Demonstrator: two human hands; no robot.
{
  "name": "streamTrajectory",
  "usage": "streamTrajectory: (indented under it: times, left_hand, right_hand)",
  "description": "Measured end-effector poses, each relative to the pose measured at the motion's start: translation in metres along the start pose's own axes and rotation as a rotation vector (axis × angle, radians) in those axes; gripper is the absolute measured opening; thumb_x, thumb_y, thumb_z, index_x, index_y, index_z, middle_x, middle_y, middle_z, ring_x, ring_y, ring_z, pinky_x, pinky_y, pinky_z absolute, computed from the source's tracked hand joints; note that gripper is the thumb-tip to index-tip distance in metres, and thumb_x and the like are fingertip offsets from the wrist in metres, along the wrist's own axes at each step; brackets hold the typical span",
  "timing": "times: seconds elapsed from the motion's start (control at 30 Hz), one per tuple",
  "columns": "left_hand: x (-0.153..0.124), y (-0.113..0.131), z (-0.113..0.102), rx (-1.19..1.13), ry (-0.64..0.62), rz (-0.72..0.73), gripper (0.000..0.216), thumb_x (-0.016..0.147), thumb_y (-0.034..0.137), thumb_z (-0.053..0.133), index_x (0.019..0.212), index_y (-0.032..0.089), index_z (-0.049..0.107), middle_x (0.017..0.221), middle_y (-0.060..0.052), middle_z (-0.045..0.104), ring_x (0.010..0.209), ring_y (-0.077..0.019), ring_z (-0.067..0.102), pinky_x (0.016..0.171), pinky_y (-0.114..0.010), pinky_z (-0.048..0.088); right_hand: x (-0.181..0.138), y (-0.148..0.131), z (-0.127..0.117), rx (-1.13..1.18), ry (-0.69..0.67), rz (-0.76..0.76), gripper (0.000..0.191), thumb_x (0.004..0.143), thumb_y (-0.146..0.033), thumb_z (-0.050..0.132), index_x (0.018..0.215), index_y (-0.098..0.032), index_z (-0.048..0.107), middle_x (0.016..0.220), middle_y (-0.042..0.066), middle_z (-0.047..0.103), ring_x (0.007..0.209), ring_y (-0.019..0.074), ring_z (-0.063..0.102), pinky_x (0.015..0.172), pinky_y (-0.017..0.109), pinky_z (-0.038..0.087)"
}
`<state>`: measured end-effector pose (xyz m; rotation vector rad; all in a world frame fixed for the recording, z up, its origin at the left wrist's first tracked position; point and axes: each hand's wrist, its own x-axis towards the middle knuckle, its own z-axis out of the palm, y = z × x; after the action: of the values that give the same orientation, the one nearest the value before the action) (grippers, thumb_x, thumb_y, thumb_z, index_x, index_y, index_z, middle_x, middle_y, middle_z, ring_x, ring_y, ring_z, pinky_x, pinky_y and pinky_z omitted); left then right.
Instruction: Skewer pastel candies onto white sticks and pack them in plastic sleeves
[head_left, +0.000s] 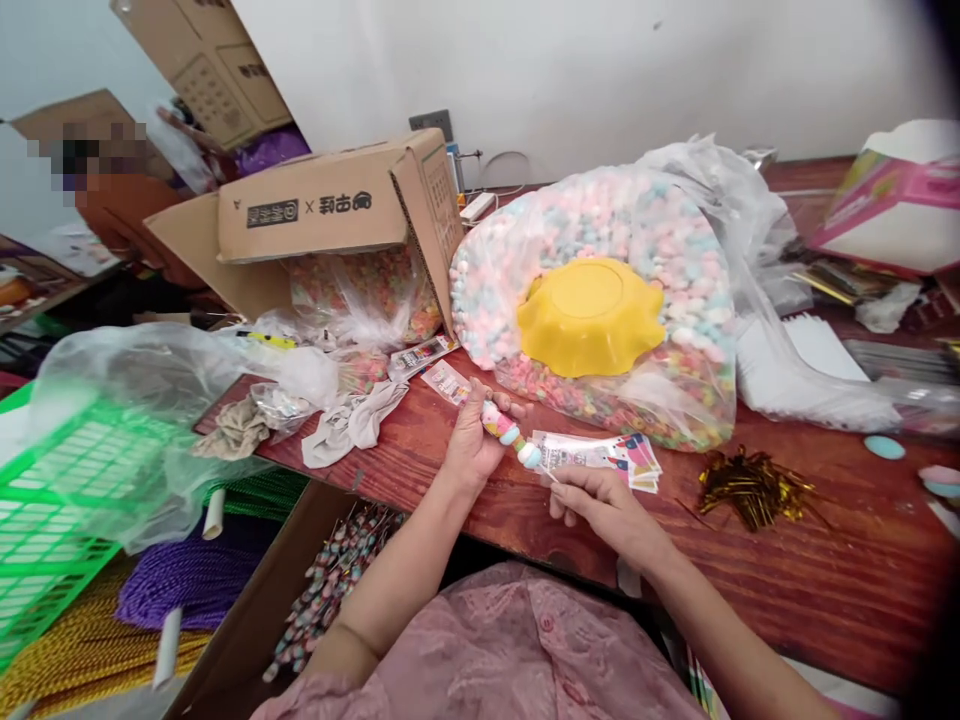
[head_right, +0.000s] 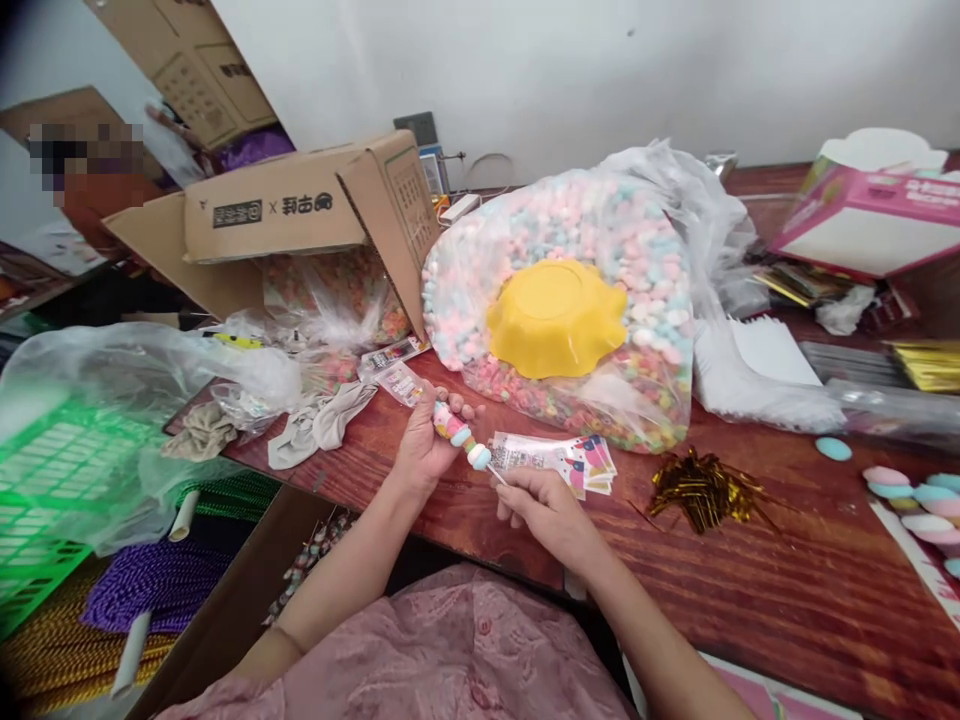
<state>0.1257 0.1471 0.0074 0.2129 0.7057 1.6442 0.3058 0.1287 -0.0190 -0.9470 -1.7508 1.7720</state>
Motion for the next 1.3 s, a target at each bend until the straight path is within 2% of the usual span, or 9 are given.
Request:
streamTrajectory:
  times: [0.13, 0.3, 0.43, 0.53, 0.63, 0.8, 0.9, 1.1, 1.3]
  left_hand:
    - [-0.002, -0.001, 0.002, -0.032, -0.015, -0.029, 0.038, 0.085, 0.045, 0.067, 0.063, 0.016, 0.055, 0.058, 0.003, 0.059, 0.057, -0.0132, 0.063, 0.077, -0.035, 0.055]
    - [-0.003, 0.000, -0.001, 0.012, 0.013, -0.118, 0.046, 0.078, 0.055, 0.070, 0.062, 0.016, 0.053, 0.055, 0.001, 0.061, 0.058, -0.0202, 0.068, 0.073, -0.041, 0.057]
    - [-0.003, 0.000, -0.003, 0.015, 0.092, -0.158, 0.051, 0.077, 0.061, 0.068, 0.061, 0.016, 0.049, 0.052, -0.001, 0.062, 0.056, -0.0226, 0.068, 0.070, -0.043, 0.058]
    - [-0.004, -0.003, -0.007, 0.000, 0.104, -0.139, 0.051, 0.078, 0.062, 0.066, 0.063, 0.016, 0.049, 0.053, -0.001, 0.062, 0.056, -0.0222, 0.069, 0.071, -0.042, 0.058]
    - [-0.007, -0.002, -0.012, -0.025, 0.026, -0.108, 0.050, 0.080, 0.062, 0.064, 0.065, 0.017, 0.050, 0.056, 0.001, 0.062, 0.056, -0.0194, 0.068, 0.077, -0.043, 0.057]
    - [-0.011, 0.003, -0.020, 0.027, -0.168, -0.077, 0.044, 0.079, 0.056, 0.068, 0.069, 0.018, 0.049, 0.060, 0.004, 0.060, 0.057, -0.0161, 0.066, 0.086, -0.044, 0.054]
    - [-0.013, 0.001, -0.022, 0.125, -0.250, -0.077, 0.043, 0.076, 0.051, 0.074, 0.067, 0.017, 0.050, 0.060, 0.003, 0.060, 0.059, -0.0169, 0.067, 0.085, -0.041, 0.054]
    - [-0.017, -0.012, -0.018, 0.212, -0.259, -0.096, 0.044, 0.072, 0.045, 0.078, 0.060, 0.016, 0.048, 0.059, 0.001, 0.062, 0.078, -0.0241, 0.072, 0.081, -0.036, 0.054]
    - [-0.012, 0.006, -0.013, 0.112, -0.258, -0.010, 0.045, 0.064, 0.050, 0.084, 0.091, 0.021, 0.065, 0.091, -0.005, 0.074, 0.097, -0.0262, 0.069, 0.086, -0.041, 0.054]
  right_hand:
    - [-0.011, 0.012, 0.003, 0.013, 0.080, 0.008, 0.039, 0.085, -0.051, 0.057, 0.071, -0.017, 0.068, 0.057, 0.002, 0.062, 0.050, 0.0129, 0.051, 0.050, 0.025, 0.040]
    - [-0.017, 0.021, -0.004, -0.851, 0.547, -0.493, 0.021, 0.090, -0.027, 0.055, 0.088, -0.019, 0.075, 0.059, 0.004, 0.064, 0.055, 0.0146, 0.054, 0.060, 0.029, 0.038]
    - [-0.013, 0.014, -0.007, -1.201, 0.637, -0.679, 0.023, 0.088, -0.014, 0.054, 0.095, -0.019, 0.075, 0.058, 0.003, 0.064, 0.055, 0.0135, 0.052, 0.060, 0.030, 0.033]
    - [-0.008, 0.011, 0.000, -1.007, 0.586, -0.564, 0.022, 0.090, -0.020, 0.052, 0.090, -0.020, 0.074, 0.059, 0.004, 0.064, 0.056, 0.0144, 0.053, 0.058, 0.029, 0.034]
    - [-0.003, 0.011, 0.009, -0.492, 0.327, -0.269, 0.025, 0.090, -0.032, 0.050, 0.076, -0.020, 0.068, 0.059, 0.003, 0.064, 0.053, 0.0139, 0.053, 0.054, 0.027, 0.036]
    - [-0.003, 0.012, 0.019, 0.172, 0.078, 0.144, 0.034, 0.082, -0.051, 0.055, 0.075, -0.019, 0.060, 0.042, -0.004, 0.050, 0.034, 0.0077, 0.022, 0.037, 0.023, 0.015]
    - [-0.004, 0.011, 0.025, 0.012, 0.149, 0.021, 0.035, 0.088, -0.047, 0.051, 0.067, -0.019, 0.057, 0.045, -0.002, 0.052, 0.039, 0.0092, 0.036, 0.043, 0.023, 0.028]
    - [0.003, 0.010, 0.024, -0.789, 0.554, -0.492, 0.024, 0.090, -0.024, 0.052, 0.074, -0.018, 0.068, 0.063, 0.004, 0.066, 0.059, 0.0151, 0.057, 0.063, 0.028, 0.040]
    - [0.008, 0.012, 0.023, -0.525, 0.567, -0.384, 0.017, 0.089, -0.024, 0.057, 0.080, -0.020, 0.071, 0.065, 0.000, 0.068, 0.056, 0.0136, 0.059, 0.055, 0.024, 0.043]
